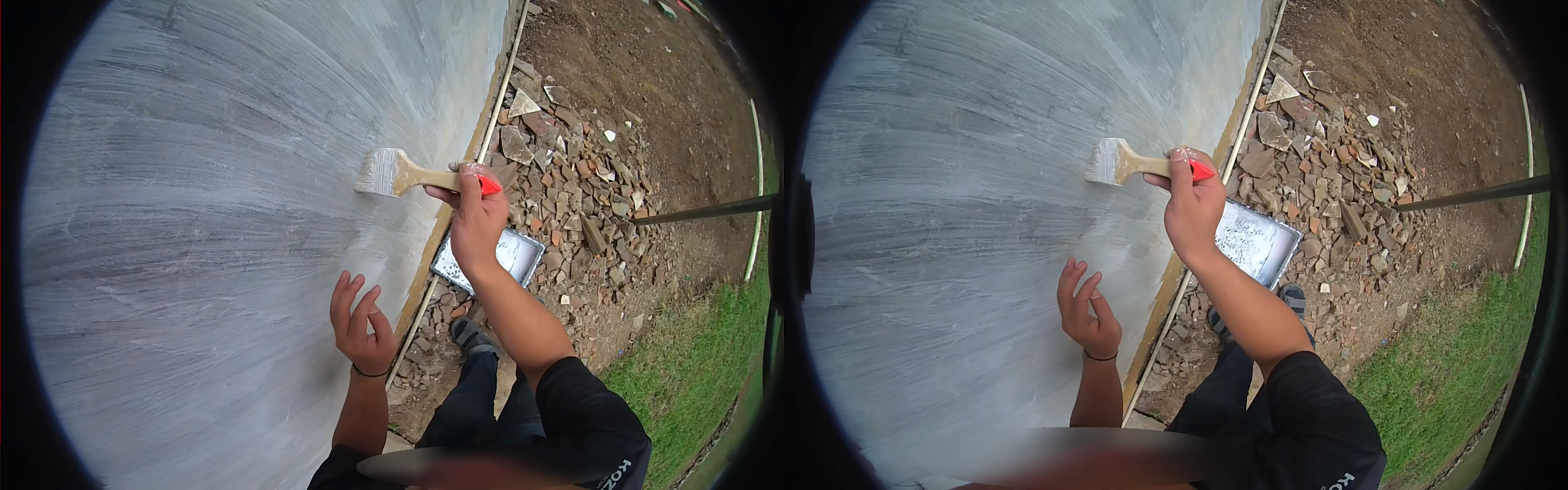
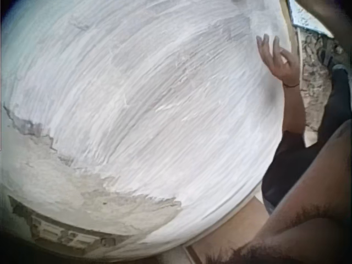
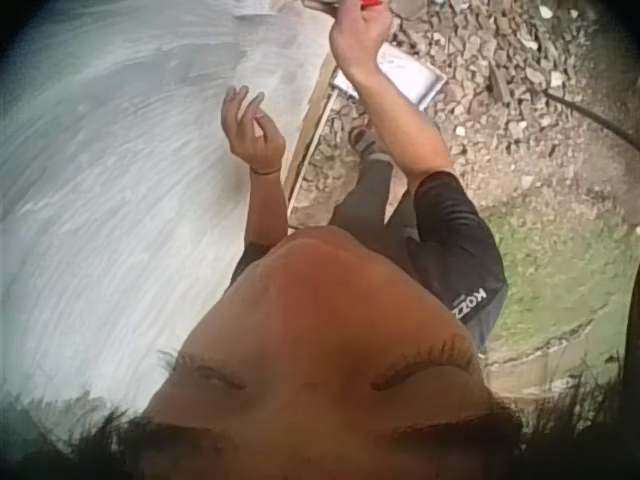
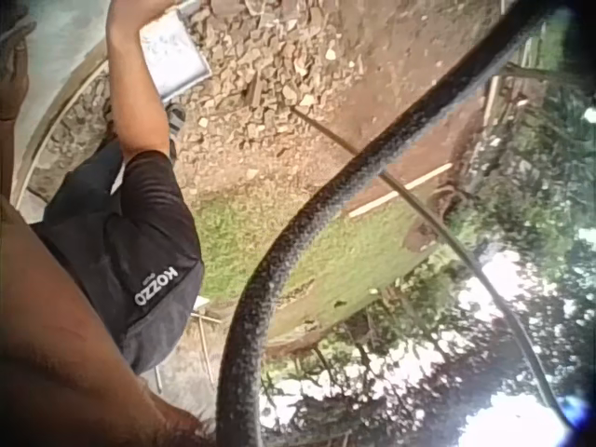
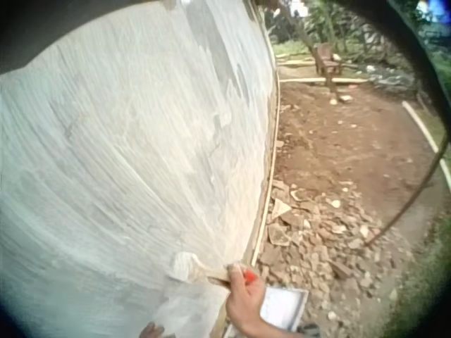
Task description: The person paints an exterior wall with a paintbrush, dipping the brush into a paint tray to load it with paint before applying it to the wall.
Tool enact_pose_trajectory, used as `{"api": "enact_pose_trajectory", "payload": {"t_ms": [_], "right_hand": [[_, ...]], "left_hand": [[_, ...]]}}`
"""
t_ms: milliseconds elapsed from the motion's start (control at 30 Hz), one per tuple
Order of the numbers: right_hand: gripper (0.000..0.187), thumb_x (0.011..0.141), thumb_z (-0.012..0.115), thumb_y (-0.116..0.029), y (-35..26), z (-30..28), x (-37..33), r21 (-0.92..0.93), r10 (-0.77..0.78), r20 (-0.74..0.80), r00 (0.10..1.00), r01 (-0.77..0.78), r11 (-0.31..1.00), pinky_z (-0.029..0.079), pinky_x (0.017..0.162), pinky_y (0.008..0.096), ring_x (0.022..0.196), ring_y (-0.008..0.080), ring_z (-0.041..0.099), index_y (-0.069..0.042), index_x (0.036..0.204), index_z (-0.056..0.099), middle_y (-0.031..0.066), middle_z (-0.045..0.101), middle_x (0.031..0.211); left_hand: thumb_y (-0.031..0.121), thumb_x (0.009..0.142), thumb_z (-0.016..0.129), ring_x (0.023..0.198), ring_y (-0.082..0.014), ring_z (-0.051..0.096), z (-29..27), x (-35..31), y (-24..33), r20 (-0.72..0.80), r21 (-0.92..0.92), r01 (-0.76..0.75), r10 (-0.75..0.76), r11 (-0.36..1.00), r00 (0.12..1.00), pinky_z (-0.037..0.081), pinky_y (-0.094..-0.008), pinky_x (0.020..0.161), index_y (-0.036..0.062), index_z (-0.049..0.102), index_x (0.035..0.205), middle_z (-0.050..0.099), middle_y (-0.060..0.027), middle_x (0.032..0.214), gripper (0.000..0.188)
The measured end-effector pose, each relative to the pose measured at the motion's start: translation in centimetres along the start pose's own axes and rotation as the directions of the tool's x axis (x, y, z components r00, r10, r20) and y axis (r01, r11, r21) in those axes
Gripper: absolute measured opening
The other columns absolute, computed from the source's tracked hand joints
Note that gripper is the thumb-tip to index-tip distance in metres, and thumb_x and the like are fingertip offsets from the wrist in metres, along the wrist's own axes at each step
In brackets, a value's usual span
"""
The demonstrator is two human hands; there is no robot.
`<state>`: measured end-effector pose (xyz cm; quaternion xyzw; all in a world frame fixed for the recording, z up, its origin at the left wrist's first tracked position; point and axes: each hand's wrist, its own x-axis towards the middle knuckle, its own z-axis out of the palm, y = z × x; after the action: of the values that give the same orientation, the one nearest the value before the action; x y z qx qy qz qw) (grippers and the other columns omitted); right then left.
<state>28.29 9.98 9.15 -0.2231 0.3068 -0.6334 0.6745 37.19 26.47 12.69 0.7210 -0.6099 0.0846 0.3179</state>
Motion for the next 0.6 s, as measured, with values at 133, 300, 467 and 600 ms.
{"api": "enact_pose_trajectory", "payload": {"t_ms": [133,300,467,600], "right_hand": [[0.025,0.097,0.046,-0.018,-3.7,2.7,0.0,0.292,-0.039,0.084,0.996,0.013,0.956,0.060,0.072,0.0338,0.078,0.0199,0.063,0.006,0.095,0.053,0.0114,0.056,0.089],[0.026,0.097,0.047,-0.023,4.7,-3.3,0.8,0.402,0.295,0.018,0.955,-0.277,0.873,0.059,0.074,0.0332,0.088,0.0313,0.066,0.003,0.101,0.050,0.0179,0.061,0.097],[0.025,0.096,0.049,-0.020,12.5,-14.6,0.0,0.140,0.341,-0.290,0.894,-0.312,0.940,0.058,0.078,0.0332,0.085,0.0266,0.066,0.004,0.102,0.052,0.0165,0.061,0.096],[0.024,0.095,0.050,-0.018,11.4,-12.6,-0.8,0.040,0.300,-0.246,0.921,-0.300,0.953,0.058,0.076,0.0315,0.085,0.0242,0.065,0.005,0.102,0.051,0.0154,0.060,0.097]], "left_hand": [[-0.008,0.080,0.045,0.113,-0.0385,0.053,-2.0,4.0,-0.2,-0.099,0.107,-0.140,0.150,0.984,0.984,0.044,-0.0452,0.094,-0.0009,0.063,0.096,0.060,-0.0165,0.111,0.025],[-0.008,0.080,0.045,0.112,-0.0390,0.054,-3.6,4.1,-0.3,-0.132,0.157,-0.158,0.179,0.975,0.975,0.045,-0.0445,0.094,-0.0014,0.063,0.098,0.062,-0.0167,0.110,0.026],[-0.010,0.072,0.048,0.111,-0.0363,0.055,-1.7,0.1,-0.6,-0.074,0.117,-0.047,0.056,0.992,0.996,0.045,-0.0410,0.091,-0.0013,0.066,0.094,0.063,-0.0148,0.108,0.030],[-0.010,0.078,0.046,0.112,-0.0361,0.055,-2.8,-1.1,-0.3,-0.058,0.119,-0.001,0.008,0.993,0.998,0.044,-0.0433,0.094,-0.0008,0.065,0.096,0.063,-0.0144,0.109,0.028]]}}
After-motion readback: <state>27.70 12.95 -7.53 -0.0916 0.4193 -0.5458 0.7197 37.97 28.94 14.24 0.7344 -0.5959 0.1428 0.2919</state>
